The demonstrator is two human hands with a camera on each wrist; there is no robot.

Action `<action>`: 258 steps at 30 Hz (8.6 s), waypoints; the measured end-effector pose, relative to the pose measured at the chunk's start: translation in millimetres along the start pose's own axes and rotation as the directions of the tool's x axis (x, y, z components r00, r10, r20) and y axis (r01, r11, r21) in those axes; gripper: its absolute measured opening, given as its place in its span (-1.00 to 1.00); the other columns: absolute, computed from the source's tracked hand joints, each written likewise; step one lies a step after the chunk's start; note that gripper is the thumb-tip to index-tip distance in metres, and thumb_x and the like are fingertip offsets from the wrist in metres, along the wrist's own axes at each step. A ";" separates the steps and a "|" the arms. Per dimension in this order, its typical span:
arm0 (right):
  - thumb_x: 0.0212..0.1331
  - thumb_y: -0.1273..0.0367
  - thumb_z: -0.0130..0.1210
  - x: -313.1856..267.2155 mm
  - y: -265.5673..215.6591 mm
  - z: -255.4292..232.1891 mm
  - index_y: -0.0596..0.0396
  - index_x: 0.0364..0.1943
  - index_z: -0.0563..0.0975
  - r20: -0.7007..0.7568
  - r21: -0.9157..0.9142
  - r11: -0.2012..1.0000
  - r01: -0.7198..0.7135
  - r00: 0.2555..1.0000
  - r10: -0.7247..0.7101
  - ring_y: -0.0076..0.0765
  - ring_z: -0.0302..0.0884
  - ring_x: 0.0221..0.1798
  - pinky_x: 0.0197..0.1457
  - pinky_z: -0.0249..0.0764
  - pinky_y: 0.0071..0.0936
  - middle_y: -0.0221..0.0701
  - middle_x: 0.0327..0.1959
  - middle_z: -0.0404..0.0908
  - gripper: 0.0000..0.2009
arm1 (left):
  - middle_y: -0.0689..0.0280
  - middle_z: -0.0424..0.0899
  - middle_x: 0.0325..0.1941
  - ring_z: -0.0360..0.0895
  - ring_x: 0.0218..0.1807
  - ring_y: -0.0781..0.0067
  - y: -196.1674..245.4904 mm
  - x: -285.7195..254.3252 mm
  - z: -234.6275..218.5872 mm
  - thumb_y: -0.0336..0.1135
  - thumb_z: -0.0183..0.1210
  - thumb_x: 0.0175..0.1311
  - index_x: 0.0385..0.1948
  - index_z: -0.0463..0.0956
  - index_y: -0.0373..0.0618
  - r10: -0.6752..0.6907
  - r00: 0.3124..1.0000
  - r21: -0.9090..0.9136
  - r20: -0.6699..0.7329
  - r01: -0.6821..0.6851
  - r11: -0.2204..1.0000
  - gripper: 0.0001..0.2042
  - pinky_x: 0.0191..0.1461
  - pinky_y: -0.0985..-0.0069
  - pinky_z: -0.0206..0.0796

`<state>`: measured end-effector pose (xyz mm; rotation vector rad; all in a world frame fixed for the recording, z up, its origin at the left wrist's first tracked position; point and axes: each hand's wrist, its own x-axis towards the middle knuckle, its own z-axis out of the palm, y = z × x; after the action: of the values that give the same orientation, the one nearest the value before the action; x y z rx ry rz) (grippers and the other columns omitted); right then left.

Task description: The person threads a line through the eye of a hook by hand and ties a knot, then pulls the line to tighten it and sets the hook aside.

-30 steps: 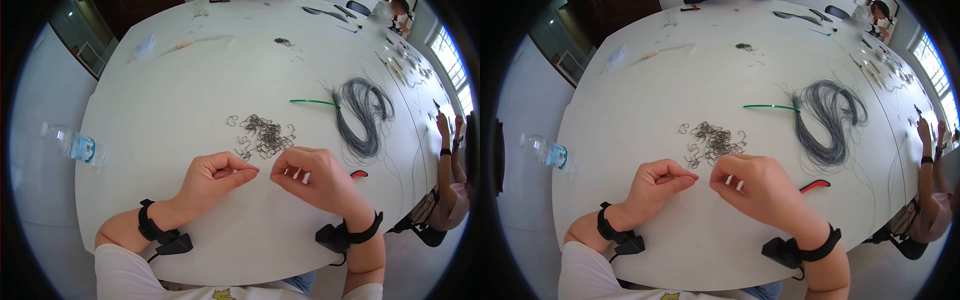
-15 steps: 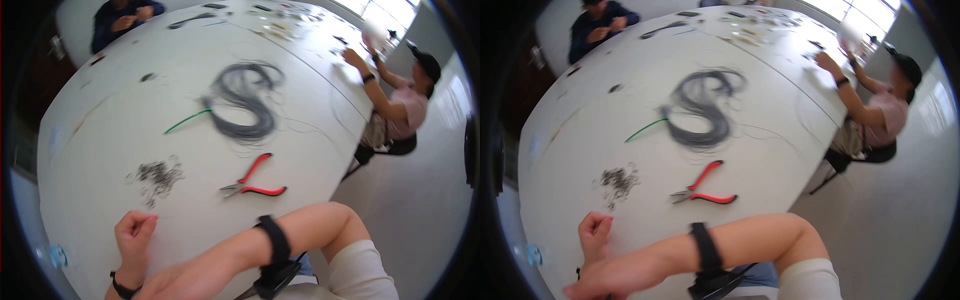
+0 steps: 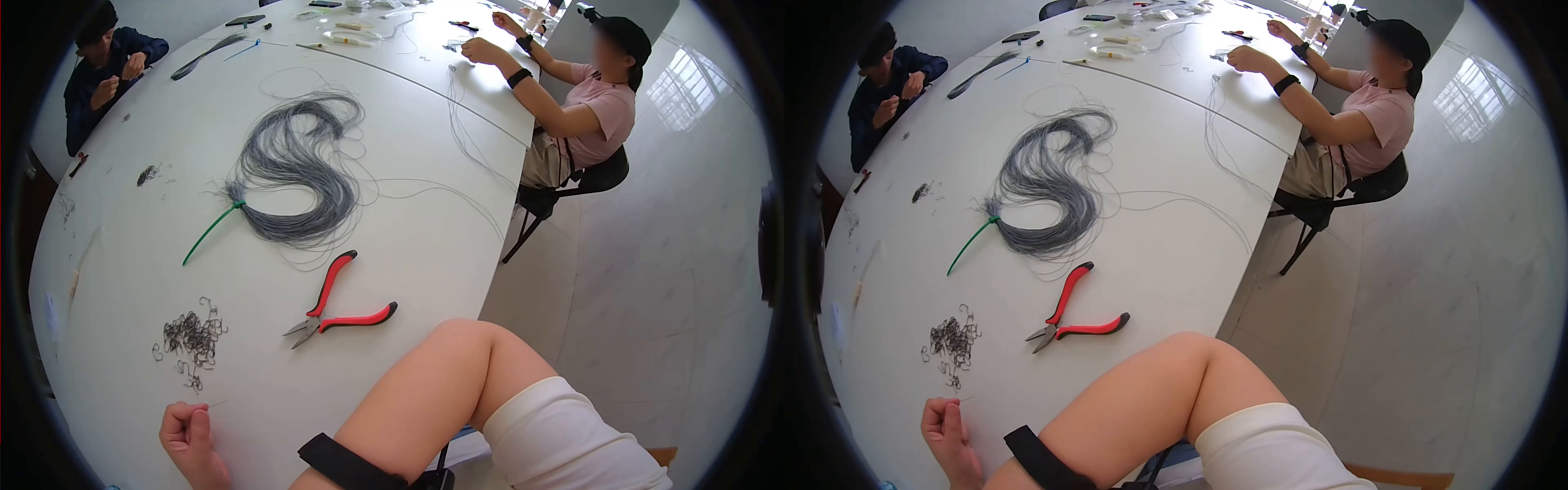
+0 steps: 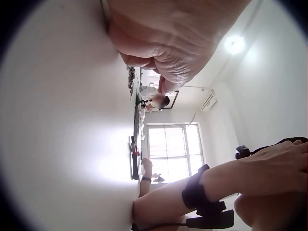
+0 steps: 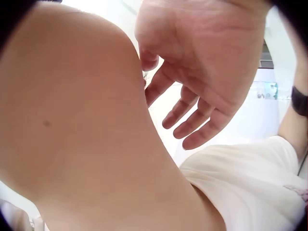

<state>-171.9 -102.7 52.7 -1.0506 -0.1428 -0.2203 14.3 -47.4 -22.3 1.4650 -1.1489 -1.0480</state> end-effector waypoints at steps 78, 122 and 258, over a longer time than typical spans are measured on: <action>0.05 0.49 0.24 -3.1 4.7 -67.3 0.08 -0.40 0.53 -0.276 -0.957 0.200 -0.210 0.871 -0.406 -0.35 0.64 -0.42 -0.40 0.51 -0.46 -0.39 -0.40 0.64 -0.91 | 0.67 0.27 -0.61 0.07 -0.51 0.86 16.9 2.7 7.1 -0.40 0.20 0.36 -0.33 0.59 -0.18 -0.052 0.995 -0.102 0.090 0.061 0.993 -0.92 -0.42 0.75 -0.02; 0.09 0.52 0.22 -3.9 3.1 -40.5 0.17 -0.44 0.50 -0.341 -0.940 0.157 -0.304 0.869 -0.358 -0.17 0.54 -0.51 -0.48 0.43 -0.37 -0.31 -0.51 0.53 -0.90 | 0.61 0.38 -0.53 0.10 -0.51 0.84 19.2 0.1 9.6 -0.30 0.11 0.44 -0.29 0.56 -0.14 -0.091 0.988 -0.244 0.126 0.120 0.962 -0.86 -0.45 0.72 -0.05; 0.06 0.46 0.23 -16.3 -23.6 -56.9 0.02 -0.35 0.52 -0.174 -0.984 0.084 -0.156 0.763 -0.622 -0.38 0.56 -0.54 -0.50 0.41 -0.45 -0.47 -0.43 0.58 -0.89 | 0.61 0.36 -0.54 0.08 -0.55 0.84 61.9 17.5 29.4 -0.35 0.20 0.36 -0.36 0.50 -0.07 0.047 0.999 -0.284 -0.012 -0.049 0.958 -0.90 -0.50 0.73 -0.12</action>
<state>-192.9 -161.8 41.1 -2.3237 0.5198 -1.1207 -20.4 -75.3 32.6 1.2068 -0.9794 -1.1240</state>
